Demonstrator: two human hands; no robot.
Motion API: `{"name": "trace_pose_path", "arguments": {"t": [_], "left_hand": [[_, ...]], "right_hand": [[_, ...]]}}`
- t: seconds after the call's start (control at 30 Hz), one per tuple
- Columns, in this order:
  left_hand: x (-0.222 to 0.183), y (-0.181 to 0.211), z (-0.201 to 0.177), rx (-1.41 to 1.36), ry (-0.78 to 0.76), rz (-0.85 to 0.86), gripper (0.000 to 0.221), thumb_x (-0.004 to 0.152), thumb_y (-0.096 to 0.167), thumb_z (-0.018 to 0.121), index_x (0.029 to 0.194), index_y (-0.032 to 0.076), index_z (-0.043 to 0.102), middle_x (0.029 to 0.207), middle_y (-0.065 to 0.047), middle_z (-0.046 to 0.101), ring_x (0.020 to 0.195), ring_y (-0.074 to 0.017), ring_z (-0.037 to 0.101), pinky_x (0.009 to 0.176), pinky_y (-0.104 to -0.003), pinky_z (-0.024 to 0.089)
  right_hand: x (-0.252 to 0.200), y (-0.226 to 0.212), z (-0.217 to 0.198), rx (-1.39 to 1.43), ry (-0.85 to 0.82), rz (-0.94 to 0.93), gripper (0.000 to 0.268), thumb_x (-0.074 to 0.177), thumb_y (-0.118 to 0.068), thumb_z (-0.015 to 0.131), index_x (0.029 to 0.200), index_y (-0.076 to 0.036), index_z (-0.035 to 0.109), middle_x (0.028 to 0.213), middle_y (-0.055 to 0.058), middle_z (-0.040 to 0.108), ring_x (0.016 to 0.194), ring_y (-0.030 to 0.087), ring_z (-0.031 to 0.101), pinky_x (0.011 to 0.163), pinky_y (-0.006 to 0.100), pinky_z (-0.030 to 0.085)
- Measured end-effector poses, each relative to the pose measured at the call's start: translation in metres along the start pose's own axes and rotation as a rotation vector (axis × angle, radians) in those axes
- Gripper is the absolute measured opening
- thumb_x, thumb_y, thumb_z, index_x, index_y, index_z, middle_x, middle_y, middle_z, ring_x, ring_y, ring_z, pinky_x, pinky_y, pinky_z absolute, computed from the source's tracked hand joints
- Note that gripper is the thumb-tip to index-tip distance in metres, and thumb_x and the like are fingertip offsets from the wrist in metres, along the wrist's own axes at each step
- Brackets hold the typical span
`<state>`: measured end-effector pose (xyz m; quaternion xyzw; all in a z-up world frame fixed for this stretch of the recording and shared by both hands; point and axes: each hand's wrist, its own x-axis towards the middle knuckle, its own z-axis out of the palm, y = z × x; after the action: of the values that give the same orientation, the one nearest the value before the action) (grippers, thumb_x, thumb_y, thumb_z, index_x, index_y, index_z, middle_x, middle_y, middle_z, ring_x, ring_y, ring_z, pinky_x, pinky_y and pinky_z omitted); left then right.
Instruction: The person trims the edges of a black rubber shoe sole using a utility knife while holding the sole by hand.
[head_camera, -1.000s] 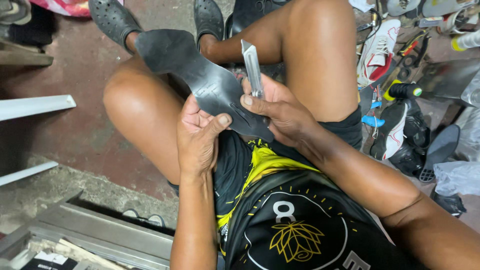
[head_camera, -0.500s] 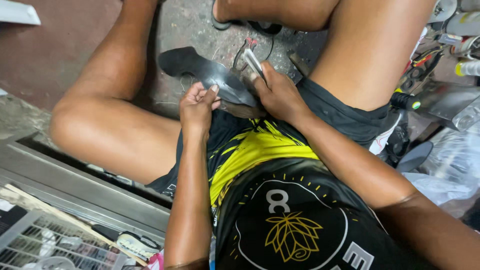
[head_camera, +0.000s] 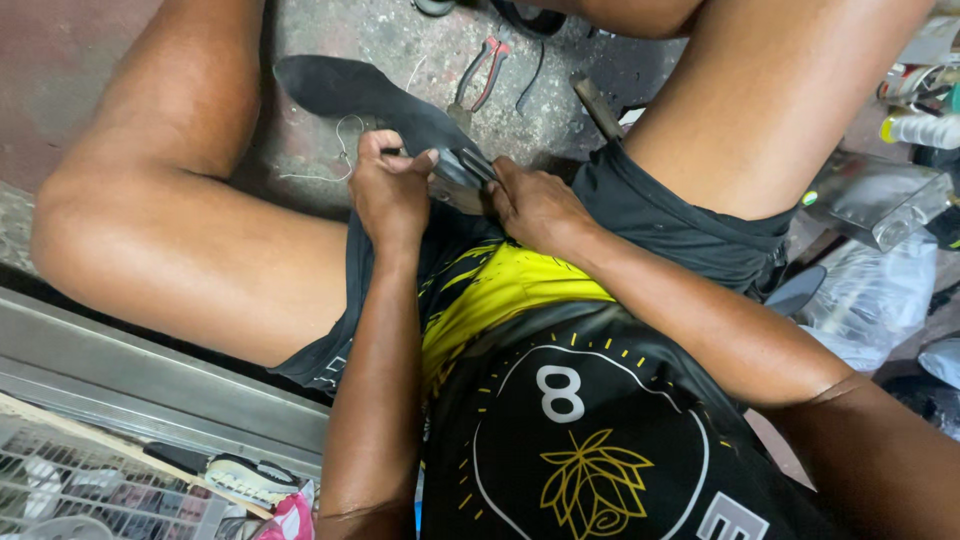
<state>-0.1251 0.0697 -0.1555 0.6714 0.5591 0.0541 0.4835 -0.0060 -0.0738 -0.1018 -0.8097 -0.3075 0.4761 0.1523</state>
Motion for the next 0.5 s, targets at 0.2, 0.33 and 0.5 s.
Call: {"name": "trace_pose_path", "arguments": {"t": [0.2, 0.33, 0.5], "left_hand": [[0.001, 0.011, -0.008, 0.086, -0.016, -0.058, 0.033, 0.073, 0.015, 0.091, 0.090, 0.004, 0.065, 0.072, -0.010, 0.075, 0.064, -0.0186, 0.074, 0.063, -0.033, 0.055], [0.000, 0.007, -0.007, 0.245, 0.036, 0.018, 0.036, 0.070, 0.019, 0.095, 0.088, 0.005, 0.067, 0.073, -0.009, 0.074, 0.068, -0.0229, 0.073, 0.068, -0.036, 0.054], [0.004, 0.001, -0.008, 0.274, 0.042, 0.030, 0.037, 0.069, 0.022, 0.095, 0.088, 0.005, 0.067, 0.076, -0.009, 0.074, 0.070, -0.0236, 0.072, 0.070, -0.037, 0.054]], "right_hand": [[0.003, -0.003, 0.001, -0.010, -0.029, 0.014, 0.025, 0.102, -0.029, 0.048, 0.114, -0.007, 0.053, 0.093, 0.030, 0.068, 0.092, 0.052, 0.064, 0.081, 0.063, 0.045], [0.003, 0.006, 0.003, 0.030, -0.054, 0.023, 0.026, 0.102, -0.029, 0.047, 0.115, -0.007, 0.052, 0.093, 0.029, 0.068, 0.092, 0.052, 0.063, 0.081, 0.063, 0.045], [0.006, 0.015, 0.014, 0.039, 0.030, -0.098, 0.027, 0.103, -0.028, 0.048, 0.118, -0.006, 0.053, 0.093, 0.028, 0.069, 0.091, 0.050, 0.065, 0.081, 0.062, 0.046]]}}
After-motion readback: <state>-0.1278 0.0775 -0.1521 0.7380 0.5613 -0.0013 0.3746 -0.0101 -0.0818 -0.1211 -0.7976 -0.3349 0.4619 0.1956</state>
